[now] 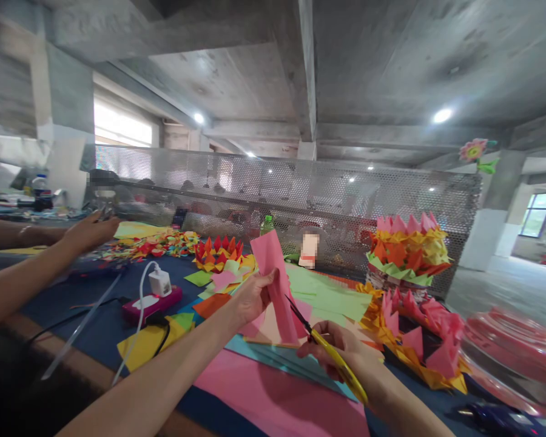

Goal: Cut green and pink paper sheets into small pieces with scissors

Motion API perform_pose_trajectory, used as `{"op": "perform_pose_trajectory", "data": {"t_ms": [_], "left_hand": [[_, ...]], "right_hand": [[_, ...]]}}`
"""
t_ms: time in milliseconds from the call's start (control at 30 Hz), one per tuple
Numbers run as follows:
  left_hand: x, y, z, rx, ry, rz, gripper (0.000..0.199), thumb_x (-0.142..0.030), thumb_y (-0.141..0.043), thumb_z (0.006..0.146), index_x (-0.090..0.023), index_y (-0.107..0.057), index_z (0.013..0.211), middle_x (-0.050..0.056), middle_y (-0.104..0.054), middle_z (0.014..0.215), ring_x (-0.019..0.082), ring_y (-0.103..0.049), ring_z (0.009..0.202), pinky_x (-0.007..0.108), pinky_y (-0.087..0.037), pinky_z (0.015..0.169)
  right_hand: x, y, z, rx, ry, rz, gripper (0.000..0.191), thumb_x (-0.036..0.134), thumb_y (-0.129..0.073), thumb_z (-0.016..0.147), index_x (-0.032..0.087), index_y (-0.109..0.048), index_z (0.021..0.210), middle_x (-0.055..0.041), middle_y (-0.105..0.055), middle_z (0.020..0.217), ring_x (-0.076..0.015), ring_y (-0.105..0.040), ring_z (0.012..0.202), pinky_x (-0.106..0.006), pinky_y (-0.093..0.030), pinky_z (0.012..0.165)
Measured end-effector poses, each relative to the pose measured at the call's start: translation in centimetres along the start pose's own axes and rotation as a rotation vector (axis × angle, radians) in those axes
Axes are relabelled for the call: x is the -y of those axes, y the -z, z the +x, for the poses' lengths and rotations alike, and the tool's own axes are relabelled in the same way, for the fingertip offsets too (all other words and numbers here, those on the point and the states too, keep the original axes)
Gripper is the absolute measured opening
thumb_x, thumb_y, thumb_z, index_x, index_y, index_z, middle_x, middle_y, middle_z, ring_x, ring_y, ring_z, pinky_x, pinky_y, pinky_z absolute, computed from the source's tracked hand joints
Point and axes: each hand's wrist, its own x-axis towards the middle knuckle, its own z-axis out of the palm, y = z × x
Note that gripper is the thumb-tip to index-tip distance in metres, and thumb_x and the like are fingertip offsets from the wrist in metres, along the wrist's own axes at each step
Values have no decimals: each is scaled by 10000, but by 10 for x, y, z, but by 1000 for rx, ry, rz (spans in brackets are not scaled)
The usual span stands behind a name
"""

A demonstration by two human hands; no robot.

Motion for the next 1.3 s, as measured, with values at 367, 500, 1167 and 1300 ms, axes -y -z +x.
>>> {"op": "perform_pose_trajectory", "data": {"t_ms": [367, 500, 1167, 1300], "left_hand": [[1, -5, -6, 69, -10, 17, 256, -215, -821, 631, -68, -681, 787, 78, -721, 706, 166, -664, 612, 271, -543, 636], [4, -3, -6, 80, 14, 30, 228, -218, -807, 652, -80, -683, 783, 63, -716, 696, 155, -654, 593, 271, -541, 624], [17, -13, -24, 157, 123, 11, 236, -251, -812, 649, -88, -693, 771, 65, -715, 705, 148, -640, 620, 245, -495, 638], [17, -14, -24, 131, 140, -9, 220, -224, -818, 636, -96, -692, 764, 52, -718, 714, 139, -639, 623, 239, -487, 639]], "right_hand": [[-26, 14, 14, -75, 39, -23, 468, 619, -547, 819, 154, -603, 832, -7, -594, 607, -93, -441, 461, -229, -286, 430], [-20, 9, 10, -87, 64, -63, 500, 640, -558, 803, 145, -607, 853, -9, -592, 661, -73, -425, 459, -221, -285, 436], [-13, -14, -7, -75, 249, -314, 555, 683, -310, 889, 197, -492, 692, 10, -497, 564, -129, -476, 507, -266, -380, 520], [-8, -16, -9, -81, 296, -417, 573, 660, -282, 907, 197, -500, 651, -10, -514, 562, -141, -474, 530, -280, -365, 544]]}}
